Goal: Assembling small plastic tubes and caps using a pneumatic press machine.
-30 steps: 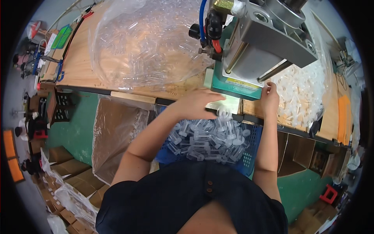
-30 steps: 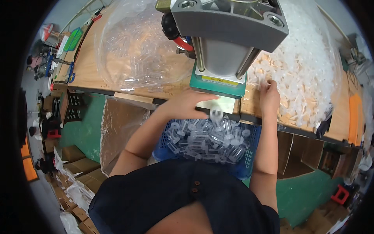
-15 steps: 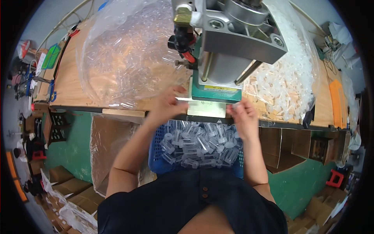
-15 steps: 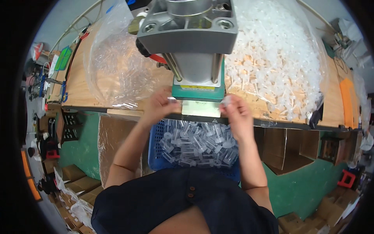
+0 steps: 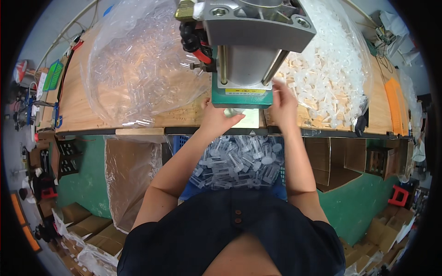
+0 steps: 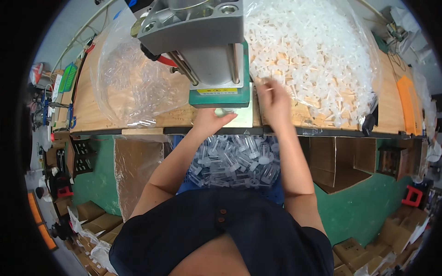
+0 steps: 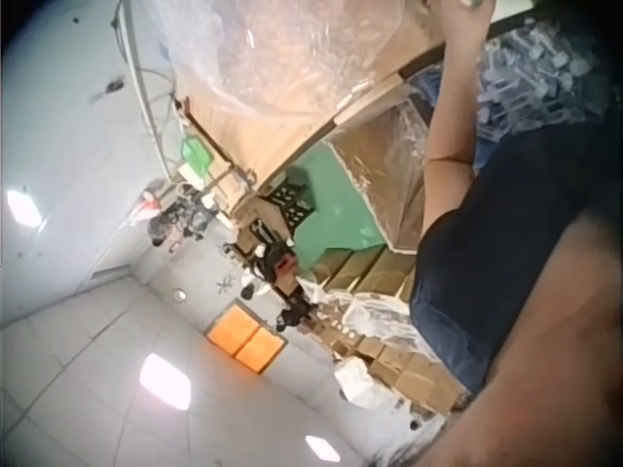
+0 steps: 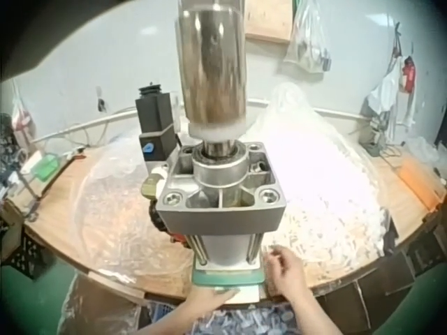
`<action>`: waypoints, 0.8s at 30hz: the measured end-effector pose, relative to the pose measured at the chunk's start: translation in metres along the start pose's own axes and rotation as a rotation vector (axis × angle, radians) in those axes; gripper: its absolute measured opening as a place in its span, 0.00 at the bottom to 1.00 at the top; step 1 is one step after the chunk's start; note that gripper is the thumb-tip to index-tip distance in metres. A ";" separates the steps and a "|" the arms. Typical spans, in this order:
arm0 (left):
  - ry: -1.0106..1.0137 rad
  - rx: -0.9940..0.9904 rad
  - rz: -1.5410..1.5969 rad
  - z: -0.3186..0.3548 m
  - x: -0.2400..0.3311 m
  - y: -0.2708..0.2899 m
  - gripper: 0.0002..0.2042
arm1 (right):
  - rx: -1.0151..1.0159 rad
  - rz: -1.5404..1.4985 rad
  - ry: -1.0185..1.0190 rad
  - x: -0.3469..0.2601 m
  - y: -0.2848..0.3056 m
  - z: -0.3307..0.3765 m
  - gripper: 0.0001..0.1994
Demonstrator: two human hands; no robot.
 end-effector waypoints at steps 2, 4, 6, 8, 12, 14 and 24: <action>0.047 -0.003 0.054 -0.004 -0.003 -0.001 0.24 | -0.024 0.392 -0.164 0.022 0.018 -0.027 0.15; 0.104 -0.063 0.058 -0.005 0.000 -0.004 0.24 | -0.081 0.563 -0.130 0.050 0.022 -0.035 0.12; 0.098 -0.253 -0.051 -0.008 0.010 0.012 0.27 | -0.150 0.605 -0.118 0.064 0.021 -0.039 0.10; -0.136 -0.169 -0.175 -0.007 -0.004 0.041 0.29 | -0.132 0.516 -0.064 0.061 0.023 -0.034 0.06; 0.168 0.323 -0.738 -0.018 -0.065 0.137 0.25 | -0.123 0.141 -0.307 0.069 0.048 -0.021 0.04; 0.338 0.357 -0.924 -0.001 -0.097 0.163 0.24 | -0.043 -0.405 -0.307 0.054 0.049 -0.008 0.09; 0.215 -0.013 1.009 0.037 0.011 0.030 0.21 | -0.279 -1.343 -0.622 -0.023 -0.051 0.074 0.14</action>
Point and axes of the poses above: each hand's wrist, its own z-axis away from the middle knuckle, its own y-axis out of the back of the hand, x = y × z, the point moved 3 cm from there along -z, towards the middle knuckle, and after that the axes turned 5 degrees about -z, right-handed, at the moved point
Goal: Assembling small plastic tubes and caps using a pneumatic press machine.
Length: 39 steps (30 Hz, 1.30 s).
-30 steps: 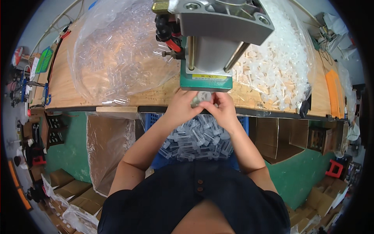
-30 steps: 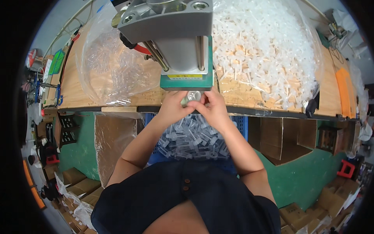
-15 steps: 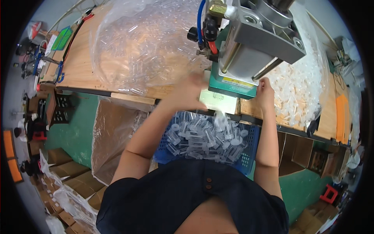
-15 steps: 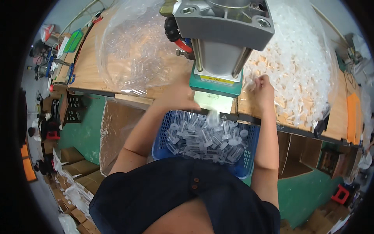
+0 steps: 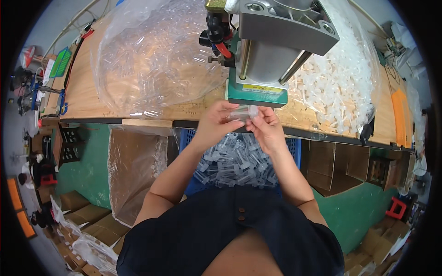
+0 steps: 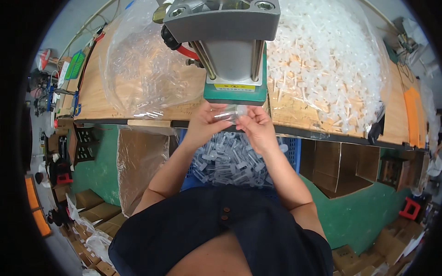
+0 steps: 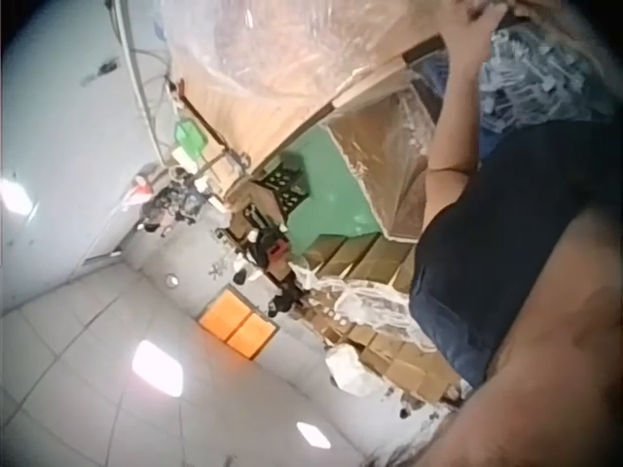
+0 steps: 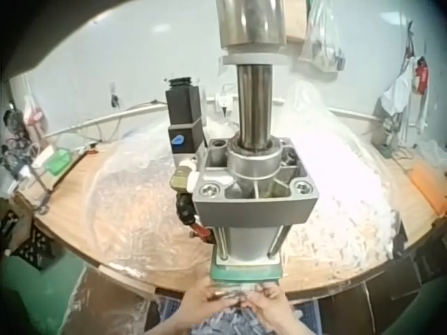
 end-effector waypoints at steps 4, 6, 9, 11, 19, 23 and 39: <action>-0.318 -0.053 -0.757 -0.018 0.000 -0.010 0.25 | -0.109 0.546 0.129 -0.016 -0.013 -0.003 0.18; -0.305 -0.093 -0.953 -0.028 -0.004 -0.012 0.25 | -0.124 0.606 0.119 -0.021 0.004 -0.009 0.19; -0.288 -0.018 -0.936 -0.046 -0.018 -0.003 0.26 | 0.087 0.849 0.432 -0.049 0.010 -0.025 0.16; -0.107 0.000 -0.844 -0.053 -0.027 0.000 0.28 | 0.365 1.413 0.532 -0.079 0.030 -0.037 0.20; -0.491 -0.351 -1.036 -0.054 0.029 0.021 0.33 | 0.409 1.555 0.316 -0.096 0.089 -0.055 0.10; -0.188 0.621 -1.683 -0.069 0.055 0.124 0.30 | 0.373 0.793 0.245 -0.104 0.084 -0.035 0.09; -0.280 -0.093 -0.984 -0.026 -0.006 -0.014 0.24 | -0.097 0.727 0.220 -0.017 0.008 -0.011 0.16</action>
Point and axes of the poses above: each hand's wrist, its own z-axis away from the middle knuckle, its own y-axis out of the back of the hand, x = y × z, the point moved 3 cm from there along -z, towards the middle knuckle, and after that the axes turned 5 degrees about -z, right-handed, at the moved point
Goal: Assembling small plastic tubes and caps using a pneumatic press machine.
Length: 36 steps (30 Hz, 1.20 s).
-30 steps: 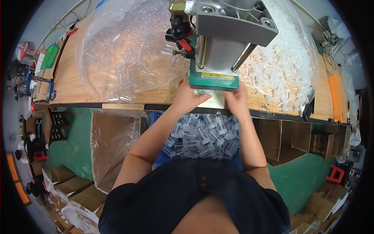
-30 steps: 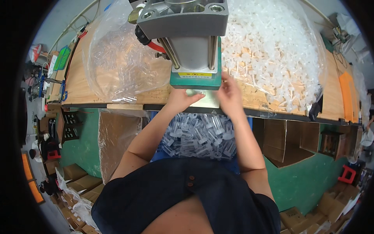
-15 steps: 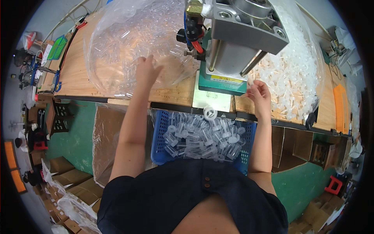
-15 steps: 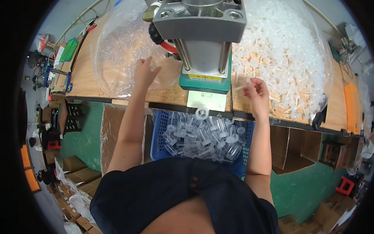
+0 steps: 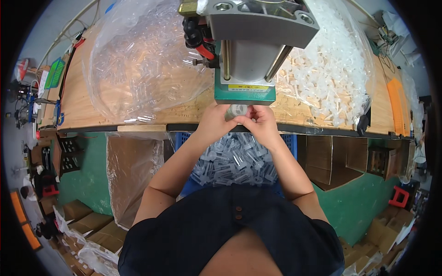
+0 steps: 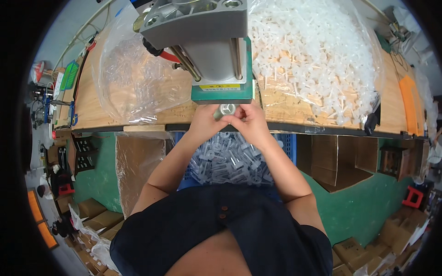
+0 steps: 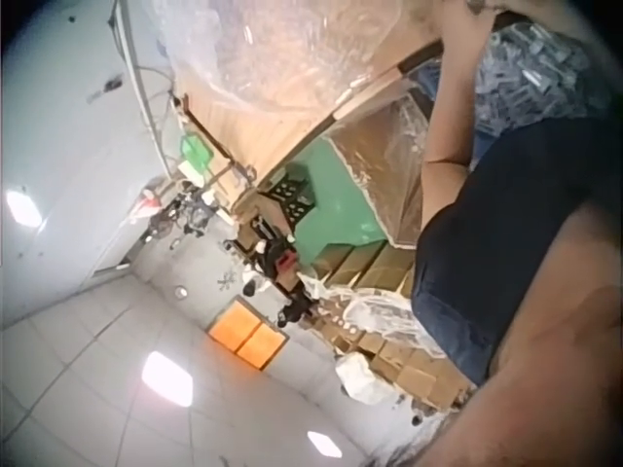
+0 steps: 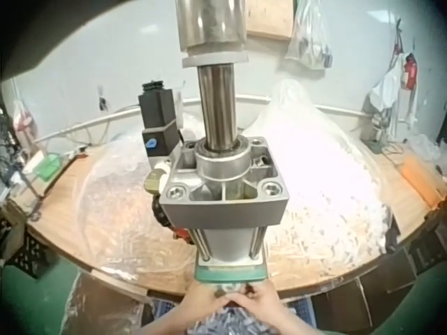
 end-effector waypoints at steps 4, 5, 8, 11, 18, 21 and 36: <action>0.037 0.066 0.021 -0.014 -0.024 -0.011 0.25 | 0.143 0.290 0.103 -0.026 0.016 -0.024 0.13; 0.107 0.037 0.031 -0.016 -0.028 -0.012 0.25 | 0.239 0.453 0.209 -0.024 0.034 -0.036 0.12; 0.192 0.034 0.045 -0.017 -0.033 -0.017 0.25 | 0.435 0.713 0.131 -0.019 0.071 -0.067 0.13; 0.070 0.008 0.059 -0.020 -0.029 -0.002 0.25 | 0.352 0.992 -0.046 0.000 0.092 -0.080 0.11; 0.413 0.140 -1.152 -0.023 -0.139 0.156 0.17 | 0.289 0.361 -0.179 -0.015 0.114 -0.044 0.06; 0.381 0.065 -1.155 -0.018 -0.136 0.155 0.18 | 0.295 0.019 -0.165 -0.031 0.089 -0.020 0.13; 0.023 0.038 0.046 0.001 0.002 0.005 0.23 | 0.053 0.330 0.082 -0.016 -0.017 0.006 0.19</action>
Point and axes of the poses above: each hand's wrist, its own z-axis away from the middle knuckle, its own y-axis out of the back of the hand, x = y × z, the point moved 3 cm from there along -z, towards the middle knuckle, and after that the axes turned 5 degrees about -z, right-handed, at the moved point
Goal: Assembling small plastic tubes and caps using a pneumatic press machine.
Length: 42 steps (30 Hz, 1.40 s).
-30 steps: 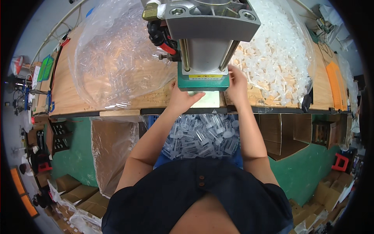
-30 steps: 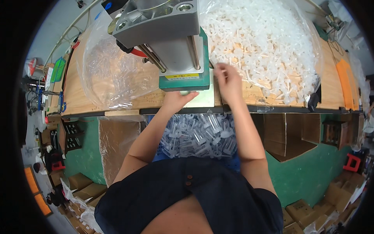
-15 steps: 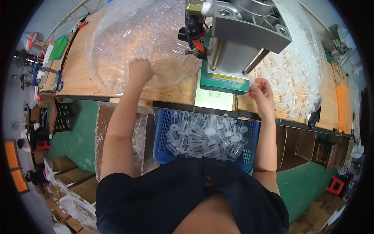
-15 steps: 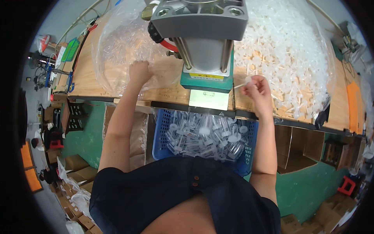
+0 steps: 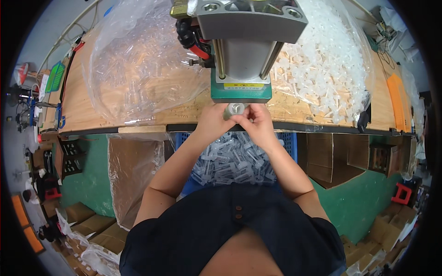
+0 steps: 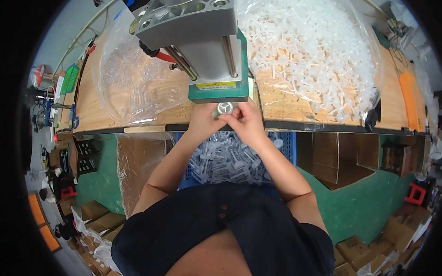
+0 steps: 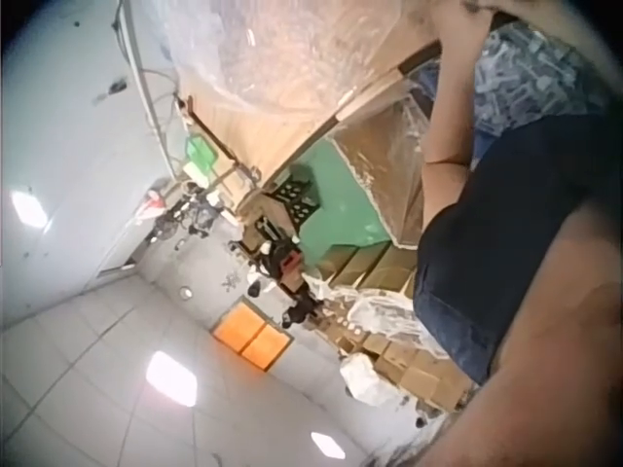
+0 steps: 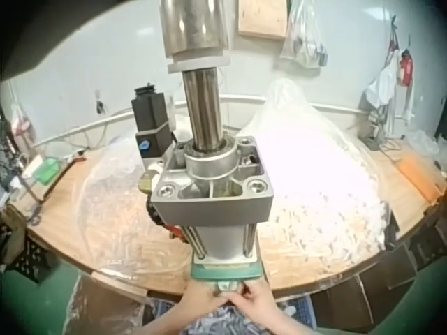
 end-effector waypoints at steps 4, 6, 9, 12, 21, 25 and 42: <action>-0.093 0.107 -0.131 -0.013 -0.014 -0.016 0.23 | 0.094 0.030 0.046 -0.008 0.018 -0.007 0.10; -0.066 0.093 -0.140 -0.015 -0.022 -0.016 0.23 | 0.155 -0.009 -0.013 -0.004 0.048 -0.010 0.08; 0.013 0.057 -0.102 -0.019 -0.017 -0.012 0.22 | 0.350 0.429 0.144 0.006 0.120 -0.019 0.14; 0.110 0.019 -0.028 -0.016 -0.015 -0.008 0.23 | 0.601 0.752 0.143 0.009 0.210 -0.032 0.11; -0.008 -0.045 -0.552 0.017 -0.054 0.087 0.37 | 0.922 1.203 -0.427 0.087 0.452 -0.039 0.33; 0.259 0.236 -0.824 0.054 -0.175 0.203 0.39 | 0.664 1.208 -0.654 0.095 0.471 -0.071 0.41; 0.492 0.233 -0.407 -0.020 -0.235 0.175 0.33 | 0.148 0.937 0.045 0.013 0.224 -0.067 0.30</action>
Point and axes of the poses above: each hand's wrist, its own z-axis away from the middle knuckle, its own y-axis out of the back of the hand, x = y × z, the point moved 3 cm from there along -z, towards the middle knuckle, and after that the axes turned 5 degrees about -z, right-handed, at the moved point
